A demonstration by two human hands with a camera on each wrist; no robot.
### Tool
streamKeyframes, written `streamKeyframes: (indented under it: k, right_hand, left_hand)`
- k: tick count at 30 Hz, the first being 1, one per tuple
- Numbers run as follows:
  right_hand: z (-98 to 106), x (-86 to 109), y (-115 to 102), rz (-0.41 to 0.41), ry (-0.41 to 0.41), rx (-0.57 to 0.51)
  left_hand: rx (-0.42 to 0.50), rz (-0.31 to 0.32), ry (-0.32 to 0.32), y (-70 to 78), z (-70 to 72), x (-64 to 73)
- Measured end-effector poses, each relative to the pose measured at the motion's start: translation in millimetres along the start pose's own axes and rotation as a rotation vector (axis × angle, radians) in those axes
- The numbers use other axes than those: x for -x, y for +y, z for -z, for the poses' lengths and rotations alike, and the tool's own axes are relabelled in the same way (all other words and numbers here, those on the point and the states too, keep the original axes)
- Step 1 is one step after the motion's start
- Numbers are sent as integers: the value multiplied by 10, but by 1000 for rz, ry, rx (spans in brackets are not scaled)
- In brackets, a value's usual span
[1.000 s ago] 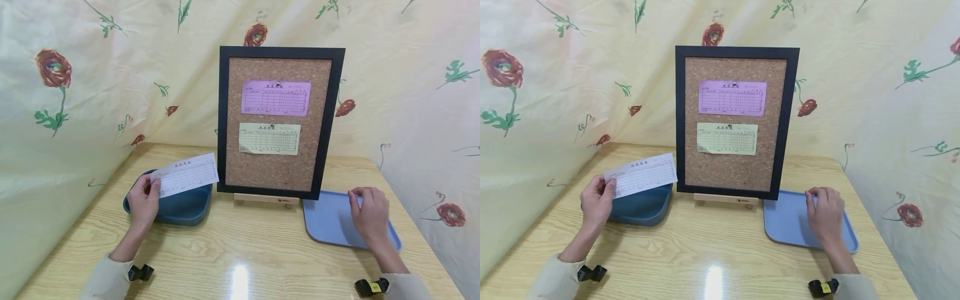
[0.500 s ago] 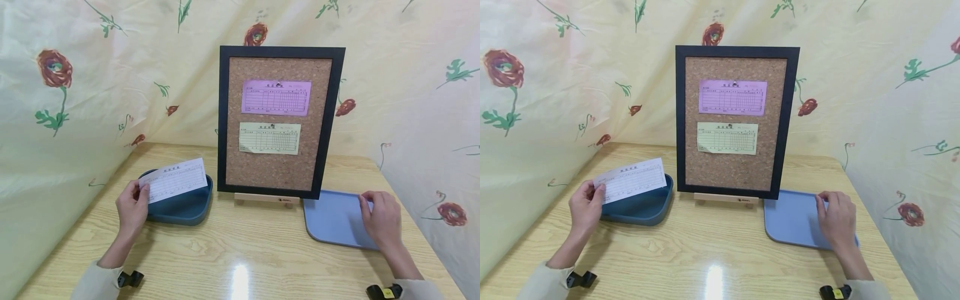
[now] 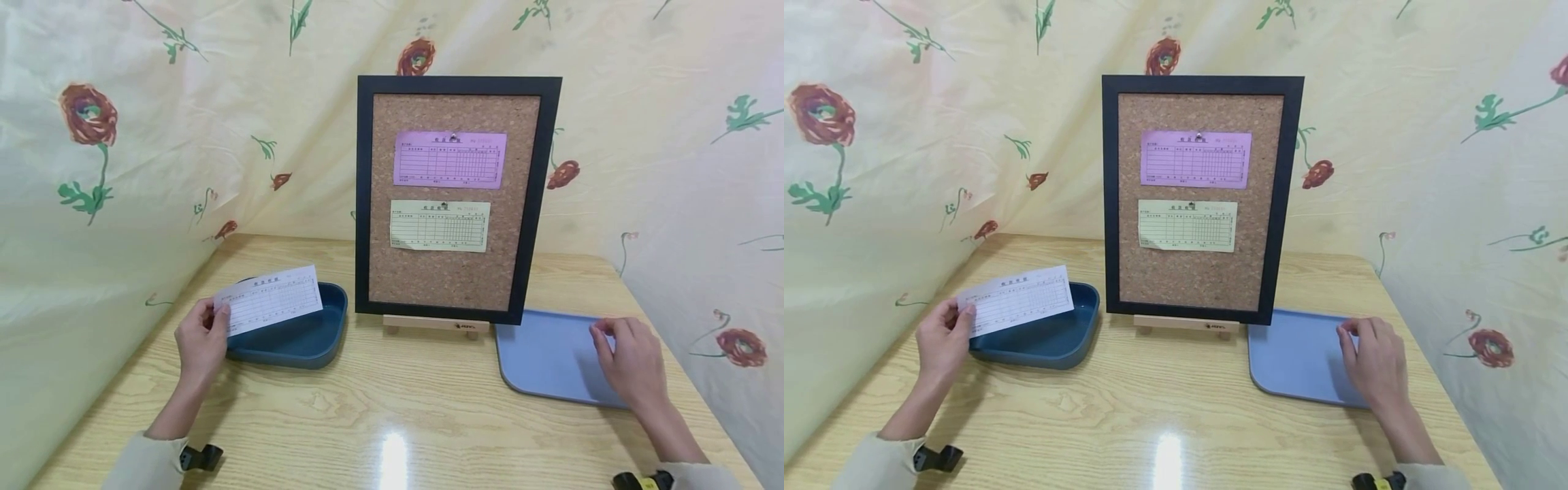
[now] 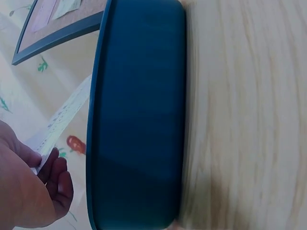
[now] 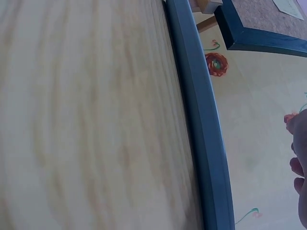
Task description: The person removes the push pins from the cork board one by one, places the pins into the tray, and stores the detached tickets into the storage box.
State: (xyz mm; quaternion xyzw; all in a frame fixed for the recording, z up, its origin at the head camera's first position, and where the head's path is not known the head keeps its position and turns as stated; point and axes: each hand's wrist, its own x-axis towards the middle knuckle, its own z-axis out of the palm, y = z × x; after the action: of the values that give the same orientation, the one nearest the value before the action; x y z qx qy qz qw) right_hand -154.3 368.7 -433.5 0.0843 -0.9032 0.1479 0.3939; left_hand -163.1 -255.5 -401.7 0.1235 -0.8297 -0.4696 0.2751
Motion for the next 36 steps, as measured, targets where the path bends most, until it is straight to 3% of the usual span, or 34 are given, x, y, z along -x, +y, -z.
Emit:
streamKeyframes:
  k: [9,18,27,36]
  right_hand:
    - [-8,23,42,57,-41,-2]
    - [-3,27,26,43,-50,1]
    - [21,-17,-8,44,-42,-2]
    - [31,-95,-61,59,2,-18]
  left_hand:
    - [-42,13,-43,-60,-33,-64]
    - [-74,-115,0,-115,-98,-71]
    - [-17,-302,49,-44,-155,-59]
    - [5,-337,30,62,-232,-14]
